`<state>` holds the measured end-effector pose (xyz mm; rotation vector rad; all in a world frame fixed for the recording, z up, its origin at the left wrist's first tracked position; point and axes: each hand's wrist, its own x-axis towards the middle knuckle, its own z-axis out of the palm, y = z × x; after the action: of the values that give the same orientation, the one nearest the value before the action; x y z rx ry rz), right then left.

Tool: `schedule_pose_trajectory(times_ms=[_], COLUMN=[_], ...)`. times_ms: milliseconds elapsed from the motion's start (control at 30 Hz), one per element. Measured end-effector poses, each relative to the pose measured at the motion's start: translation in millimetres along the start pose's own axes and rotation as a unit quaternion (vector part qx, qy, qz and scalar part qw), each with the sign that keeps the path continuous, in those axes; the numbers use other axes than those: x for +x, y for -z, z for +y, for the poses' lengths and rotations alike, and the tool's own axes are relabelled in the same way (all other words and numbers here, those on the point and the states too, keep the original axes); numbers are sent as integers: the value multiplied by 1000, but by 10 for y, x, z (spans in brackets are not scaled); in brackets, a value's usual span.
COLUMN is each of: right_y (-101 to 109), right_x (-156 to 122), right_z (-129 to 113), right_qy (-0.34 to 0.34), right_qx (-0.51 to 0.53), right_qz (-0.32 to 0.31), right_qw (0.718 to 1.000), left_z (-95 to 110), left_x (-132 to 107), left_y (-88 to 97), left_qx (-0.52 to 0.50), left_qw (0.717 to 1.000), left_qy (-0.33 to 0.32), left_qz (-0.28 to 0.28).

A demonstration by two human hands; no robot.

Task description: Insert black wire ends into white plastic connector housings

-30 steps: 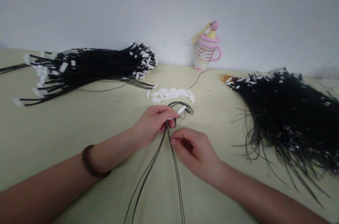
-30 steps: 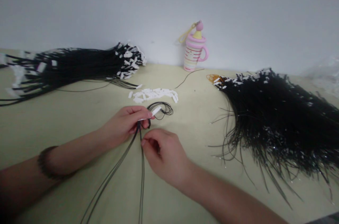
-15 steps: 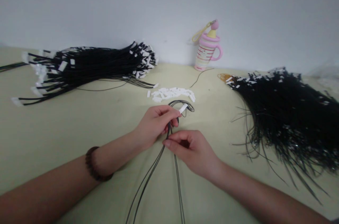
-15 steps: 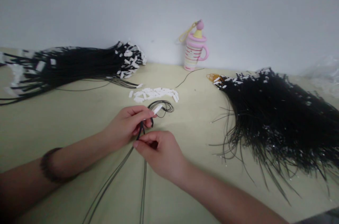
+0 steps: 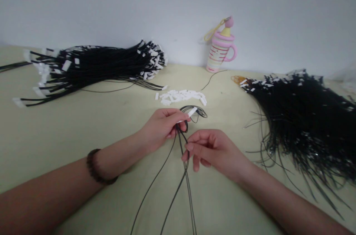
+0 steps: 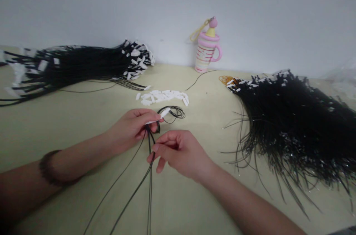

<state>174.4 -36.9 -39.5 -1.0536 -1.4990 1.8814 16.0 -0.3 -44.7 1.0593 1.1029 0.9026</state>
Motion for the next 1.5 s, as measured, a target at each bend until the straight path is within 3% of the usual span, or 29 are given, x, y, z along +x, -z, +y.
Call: schedule_pose_trajectory(times_ms=[133, 367, 533, 600, 700, 767, 867, 933, 1100, 1167, 1233, 1367, 1500], right_y=[43, 4, 157, 275, 466, 591, 796, 950, 1211, 1164, 1011, 559, 267], right_x=[-7, 11, -64, -137, -266, -340, -406, -424, -376, -308, -225, -101, -60], right_z=[-6, 24, -126, -247, -433, -529, -623, -665, -665, -577, -440, -150, -5], right_qy=[-6, -6, -37, 0, 115, 196, 280, 301, 291, 328, 360, 282, 275], right_qx=[-9, 4, 158, 222, 280, 304, 248, 176, 99, 10, -95, -280, -376], right_qz=[-23, 8, 33, 40, 47, 95, 232, 315, 446, 486, 481, 353, 264], right_qw=[1000, 1000, 986, 974, 952, 927, 898, 883, 841, 810, 794, 847, 845], left_z=[2, -13, -5, 3, 11, 10, 7, 9, 27, 33, 35, 23, 6], left_x=[13, 20, 26, 27, 31, 36, 39, 36, 27, 27, 28, 35, 39], left_y=[21, 27, 13, 5, 3, 8, 16, 17, 15, 18, 22, 33, 36], left_qx=[5, -5, -3, -5, -12, -18, -16, -11, 0, 7, 11, -1, -13], left_qw=[1000, 1000, 1000, 1000, 1000, 999, 999, 999, 999, 999, 999, 999, 999], left_qy=[5, 6, 10, 10, 18, 21, 24, 30, 31, 31, 32, 32, 29], left_qz=[-9, -13, 5, 8, 11, 15, 17, 18, 10, 6, 2, -8, -18])
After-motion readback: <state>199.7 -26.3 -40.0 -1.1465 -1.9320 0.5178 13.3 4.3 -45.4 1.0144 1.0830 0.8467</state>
